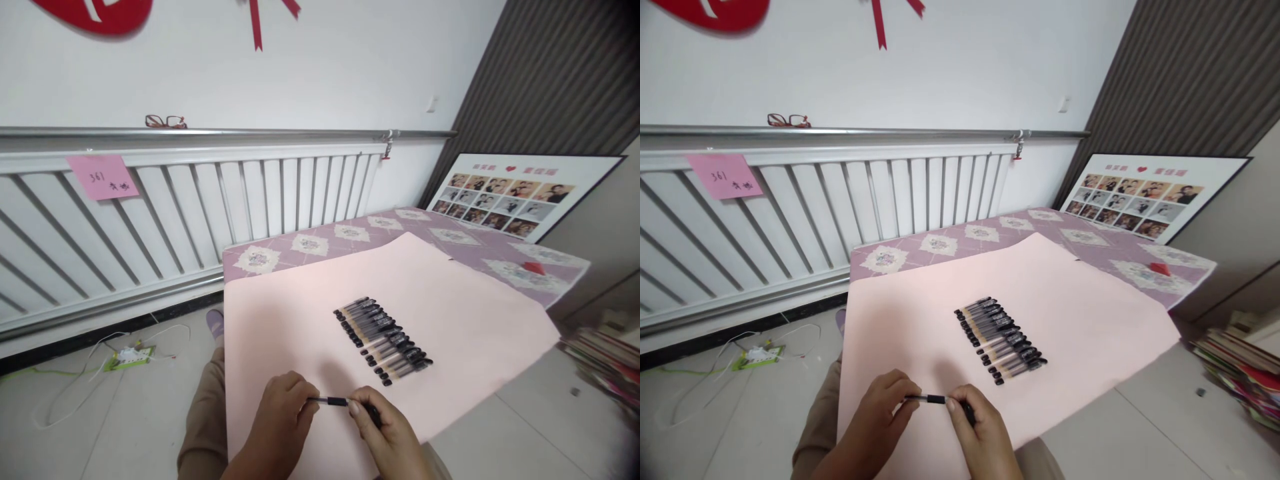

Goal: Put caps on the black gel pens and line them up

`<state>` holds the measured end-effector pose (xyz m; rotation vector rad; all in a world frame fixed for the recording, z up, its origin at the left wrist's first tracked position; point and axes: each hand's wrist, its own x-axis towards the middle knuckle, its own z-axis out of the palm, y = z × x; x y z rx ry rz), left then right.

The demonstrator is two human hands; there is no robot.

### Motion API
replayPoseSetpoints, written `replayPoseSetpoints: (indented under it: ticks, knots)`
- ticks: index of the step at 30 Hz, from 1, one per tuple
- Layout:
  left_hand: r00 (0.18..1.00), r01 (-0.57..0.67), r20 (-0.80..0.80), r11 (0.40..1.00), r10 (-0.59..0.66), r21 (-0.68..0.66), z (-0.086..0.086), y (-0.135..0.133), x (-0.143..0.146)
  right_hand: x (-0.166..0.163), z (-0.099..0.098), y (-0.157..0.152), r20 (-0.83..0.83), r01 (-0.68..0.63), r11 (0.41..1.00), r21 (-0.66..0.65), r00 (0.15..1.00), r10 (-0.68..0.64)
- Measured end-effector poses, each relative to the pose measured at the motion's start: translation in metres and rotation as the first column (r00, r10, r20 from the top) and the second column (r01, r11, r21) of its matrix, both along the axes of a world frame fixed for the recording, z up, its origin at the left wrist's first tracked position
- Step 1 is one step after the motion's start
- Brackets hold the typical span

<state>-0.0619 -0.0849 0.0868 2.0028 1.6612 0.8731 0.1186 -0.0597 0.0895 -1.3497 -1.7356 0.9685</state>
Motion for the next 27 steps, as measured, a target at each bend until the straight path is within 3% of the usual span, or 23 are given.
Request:
replayPoseSetpoints:
  ticks: [7, 16, 27]
  knots:
    - [1.000, 0.000, -0.001, 1.000, 0.000, 0.025, -0.003, 0.001, -0.003, 0.004, -0.009, 0.001, -0.037, -0.019, 0.997, 0.081, 0.999, 0.022]
    - [1.000, 0.001, -0.025, 0.998, 0.001, 0.065, -0.001, 0.000, 0.001, 0.000, 0.009, -0.003, 0.035, -0.026, 0.997, 0.074, 0.999, 0.024]
    - [1.000, 0.014, -0.021, 0.996, -0.012, 0.084, -0.005, 0.000, 0.001, 0.001, 0.008, -0.005, -0.001, -0.038, 0.998, 0.047, 0.999, 0.039]
